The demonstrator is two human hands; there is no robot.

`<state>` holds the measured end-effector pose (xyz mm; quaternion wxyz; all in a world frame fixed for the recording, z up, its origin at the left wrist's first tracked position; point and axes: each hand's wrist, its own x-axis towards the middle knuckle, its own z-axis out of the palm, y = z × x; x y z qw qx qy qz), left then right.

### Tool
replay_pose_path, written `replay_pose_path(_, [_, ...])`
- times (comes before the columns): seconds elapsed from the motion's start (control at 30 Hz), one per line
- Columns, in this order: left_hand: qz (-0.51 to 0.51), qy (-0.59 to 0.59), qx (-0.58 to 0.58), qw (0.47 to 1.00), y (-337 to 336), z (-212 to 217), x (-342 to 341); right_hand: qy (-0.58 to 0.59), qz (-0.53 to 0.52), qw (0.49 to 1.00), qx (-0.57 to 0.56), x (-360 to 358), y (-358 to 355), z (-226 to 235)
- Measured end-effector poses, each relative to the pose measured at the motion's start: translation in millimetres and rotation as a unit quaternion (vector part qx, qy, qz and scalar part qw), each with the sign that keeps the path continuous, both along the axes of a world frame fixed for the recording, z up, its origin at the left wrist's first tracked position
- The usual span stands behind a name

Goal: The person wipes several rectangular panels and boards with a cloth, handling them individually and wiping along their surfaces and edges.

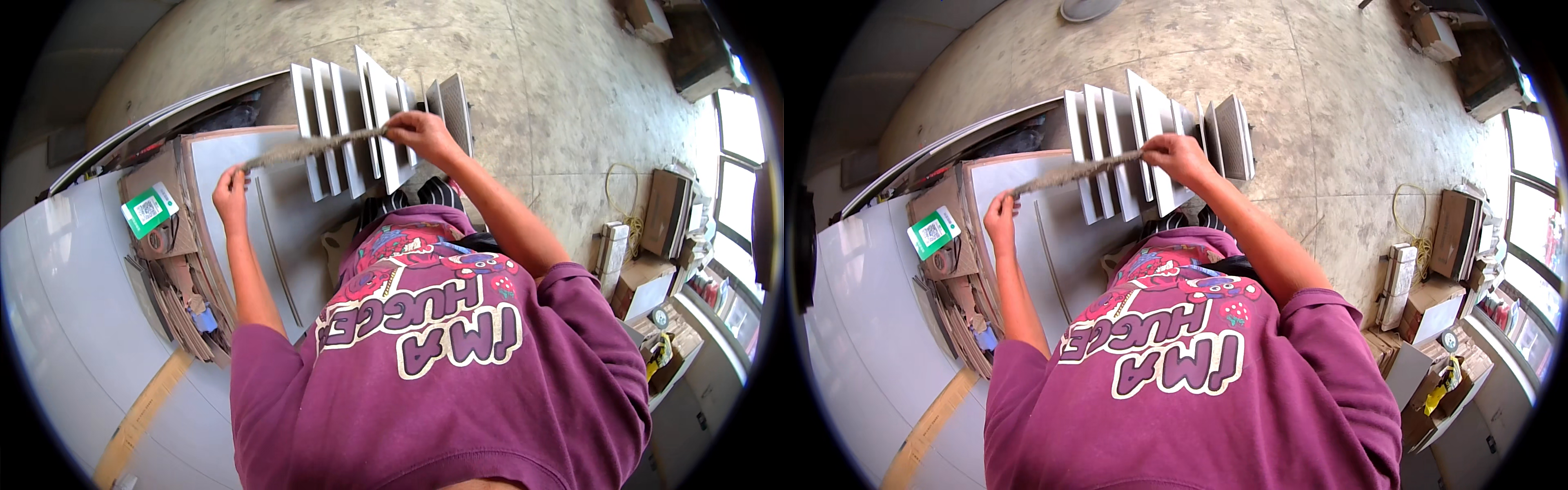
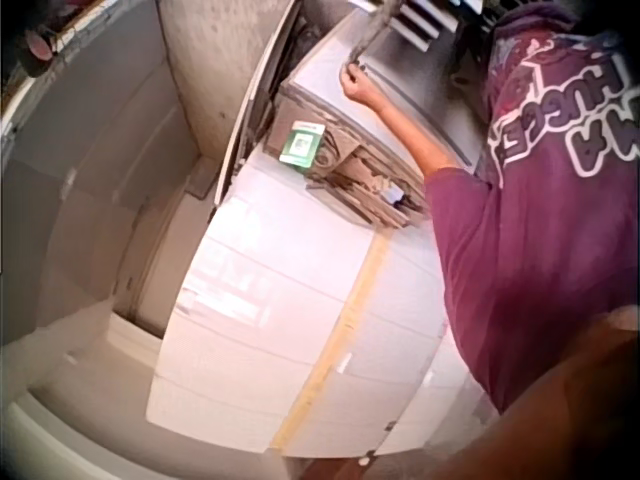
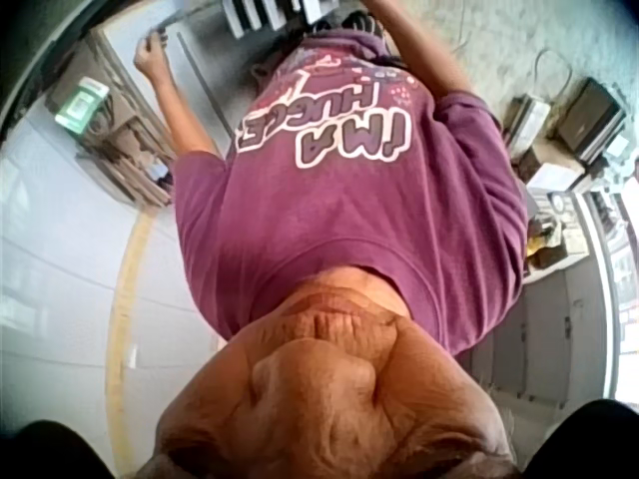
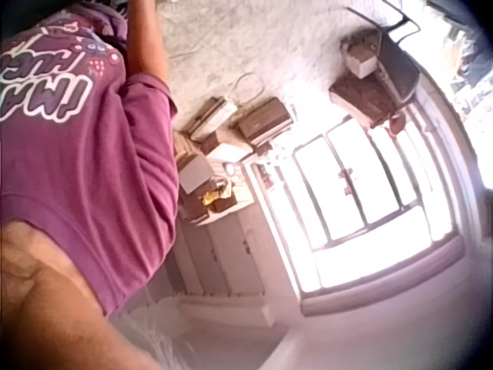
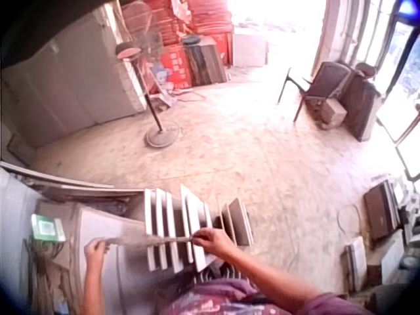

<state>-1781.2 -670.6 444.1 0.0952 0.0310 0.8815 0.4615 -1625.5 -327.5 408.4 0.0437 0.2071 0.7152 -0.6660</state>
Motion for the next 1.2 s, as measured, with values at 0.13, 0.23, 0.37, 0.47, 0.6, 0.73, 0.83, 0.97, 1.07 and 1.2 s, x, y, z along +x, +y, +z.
replay_pose_path(0.13, [0.036, -0.013, -0.014, 0.999, -23.6, 5.9, 37.9, -0.038, 0.148, 0.988, -0.036, 12.5, -6.7, -3.8])
replay_pose_path(0.23, [0.039, -0.019, -0.019, 0.999, -25.7, -0.6, 44.3, -0.051, 0.158, 0.985, -0.045, 12.1, -15.2, -15.2])
replay_pose_path(0.37, [0.011, -0.022, -0.037, 0.999, -25.5, -27.9, 27.2, -0.056, 0.138, 0.988, 0.030, 8.0, -19.4, -33.7])
replay_pose_path(0.47, [-0.001, -0.036, -0.036, 0.999, -2.5, -39.5, 0.9, -0.044, 0.077, 0.989, 0.118, -1.0, -15.1, -49.3])
replay_pose_path(0.6, [-0.053, -0.010, -0.071, 0.996, 26.7, -52.8, -47.2, -0.041, -0.011, 0.992, 0.119, -26.8, -2.1, -45.9])
replay_pose_path(0.73, [-0.074, 0.014, -0.003, 0.997, 61.3, -52.1, -90.8, -0.021, -0.069, 0.987, 0.140, -50.9, 13.1, -32.8])
replay_pose_path(0.83, [-0.068, 0.044, -0.019, 0.997, 85.9, -47.6, -115.9, 0.000, -0.110, 0.984, 0.138, -63.6, 24.4, -34.1])
replay_pose_path(0.97, [-0.038, 0.033, 0.002, 0.999, 98.9, -45.4, -127.8, 0.025, -0.148, 0.980, 0.128, -71.4, 30.6, -36.2])
replay_pose_path(1.07, [-0.052, 0.034, 0.032, 0.998, 97.6, -43.2, -122.9, 0.040, -0.169, 0.979, 0.111, -67.3, 32.9, -39.9])
replay_pose_path(1.2, [-0.073, 0.025, 0.038, 0.996, 80.8, -34.9, -95.7, 0.056, -0.151, 0.980, 0.115, -49.2, 28.9, -41.3])
